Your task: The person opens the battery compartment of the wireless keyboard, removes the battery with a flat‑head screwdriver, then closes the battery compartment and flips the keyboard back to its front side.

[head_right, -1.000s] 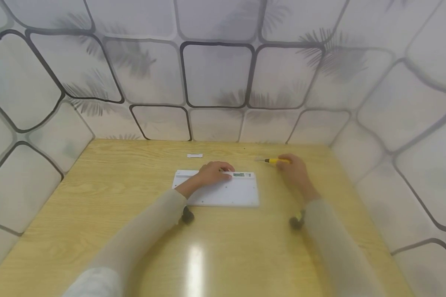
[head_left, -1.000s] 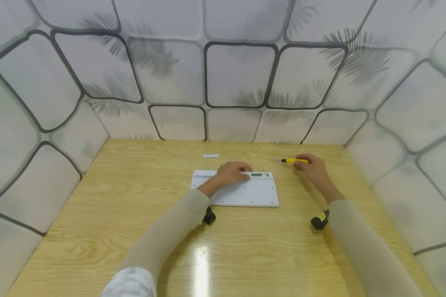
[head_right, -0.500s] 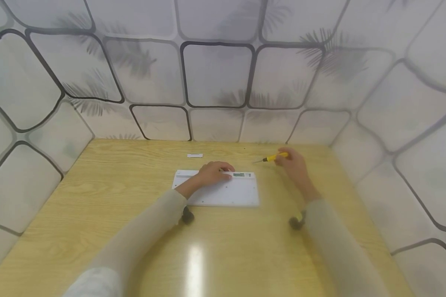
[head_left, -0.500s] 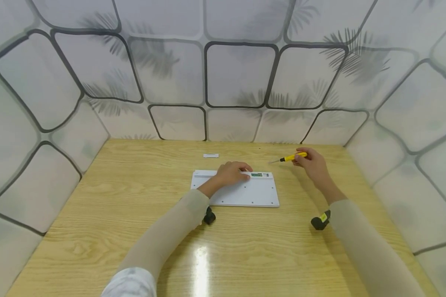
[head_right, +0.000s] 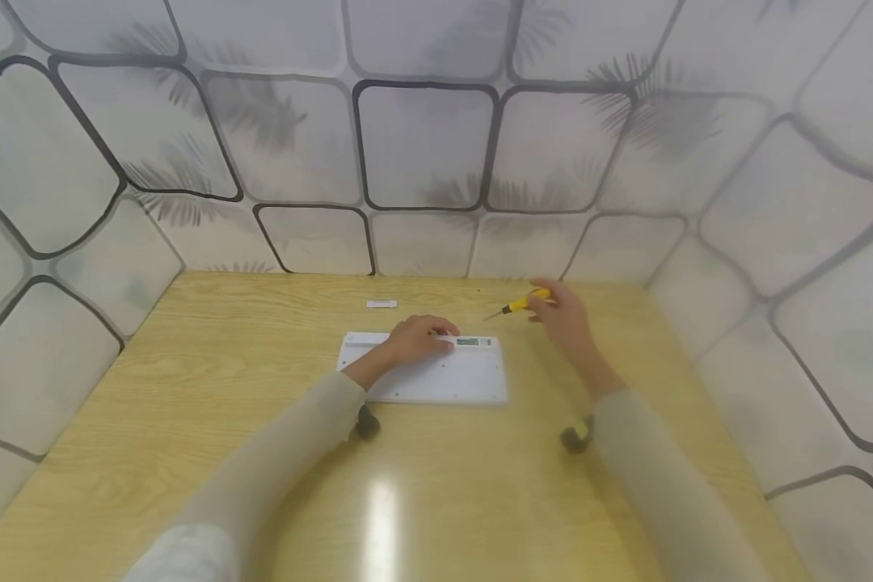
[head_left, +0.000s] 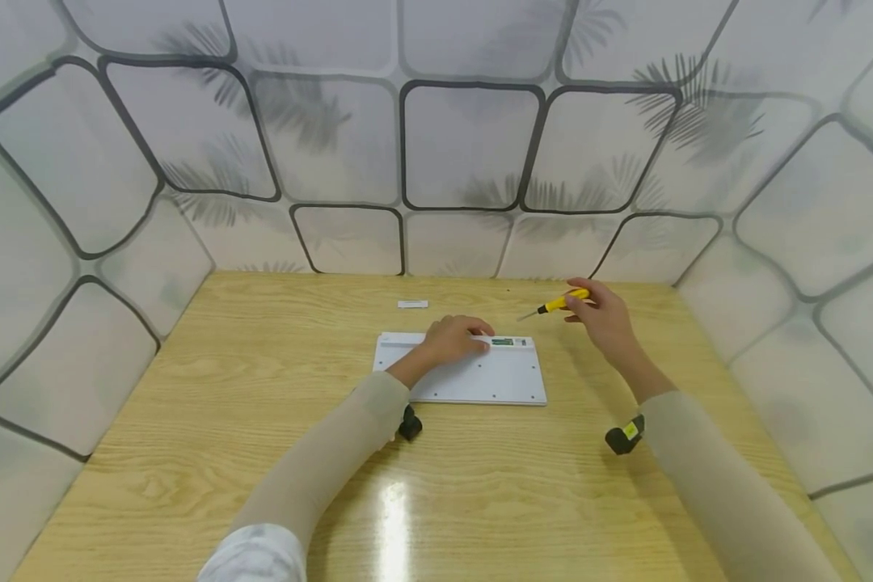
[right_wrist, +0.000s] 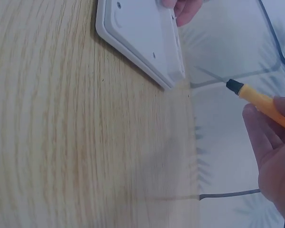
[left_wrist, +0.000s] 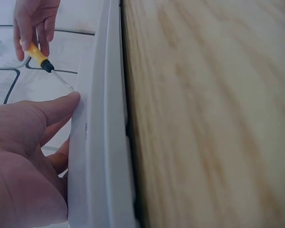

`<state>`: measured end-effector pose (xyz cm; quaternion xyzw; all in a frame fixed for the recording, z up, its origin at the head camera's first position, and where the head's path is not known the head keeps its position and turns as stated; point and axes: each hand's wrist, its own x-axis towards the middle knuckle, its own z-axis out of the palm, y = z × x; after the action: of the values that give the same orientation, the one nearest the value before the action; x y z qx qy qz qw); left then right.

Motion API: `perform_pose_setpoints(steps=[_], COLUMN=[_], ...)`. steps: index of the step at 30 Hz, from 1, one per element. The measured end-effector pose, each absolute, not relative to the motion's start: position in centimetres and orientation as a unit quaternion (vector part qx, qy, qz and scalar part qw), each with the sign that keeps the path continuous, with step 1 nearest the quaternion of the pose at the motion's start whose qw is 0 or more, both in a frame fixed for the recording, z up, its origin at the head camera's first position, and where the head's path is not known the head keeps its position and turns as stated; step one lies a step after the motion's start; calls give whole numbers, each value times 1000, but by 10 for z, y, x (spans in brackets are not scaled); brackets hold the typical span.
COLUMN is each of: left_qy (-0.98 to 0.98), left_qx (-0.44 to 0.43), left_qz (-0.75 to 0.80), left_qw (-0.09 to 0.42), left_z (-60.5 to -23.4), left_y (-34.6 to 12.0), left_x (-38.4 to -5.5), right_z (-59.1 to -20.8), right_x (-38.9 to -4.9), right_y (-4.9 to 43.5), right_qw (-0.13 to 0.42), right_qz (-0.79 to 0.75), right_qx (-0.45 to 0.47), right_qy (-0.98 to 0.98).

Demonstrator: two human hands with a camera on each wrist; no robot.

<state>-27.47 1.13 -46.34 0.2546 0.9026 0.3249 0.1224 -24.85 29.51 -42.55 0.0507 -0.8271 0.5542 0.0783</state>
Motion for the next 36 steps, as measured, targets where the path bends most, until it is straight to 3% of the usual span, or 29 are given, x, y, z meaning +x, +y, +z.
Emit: perform_pose_setpoints(steps=[17,36], left_qy=[911,907], left_qx=[235,245], left_qz=[325,329], left_qw=[97,99], left_z=[-465,-465], left_y=[13,12], left_x=[-271,-272], right_z=[-422,-411], right_x=[-245,-245], right_y=[280,261], right_qw=[77,94], right_qz=[506,322], right_qx=[107,151], right_qy=[-852,-930])
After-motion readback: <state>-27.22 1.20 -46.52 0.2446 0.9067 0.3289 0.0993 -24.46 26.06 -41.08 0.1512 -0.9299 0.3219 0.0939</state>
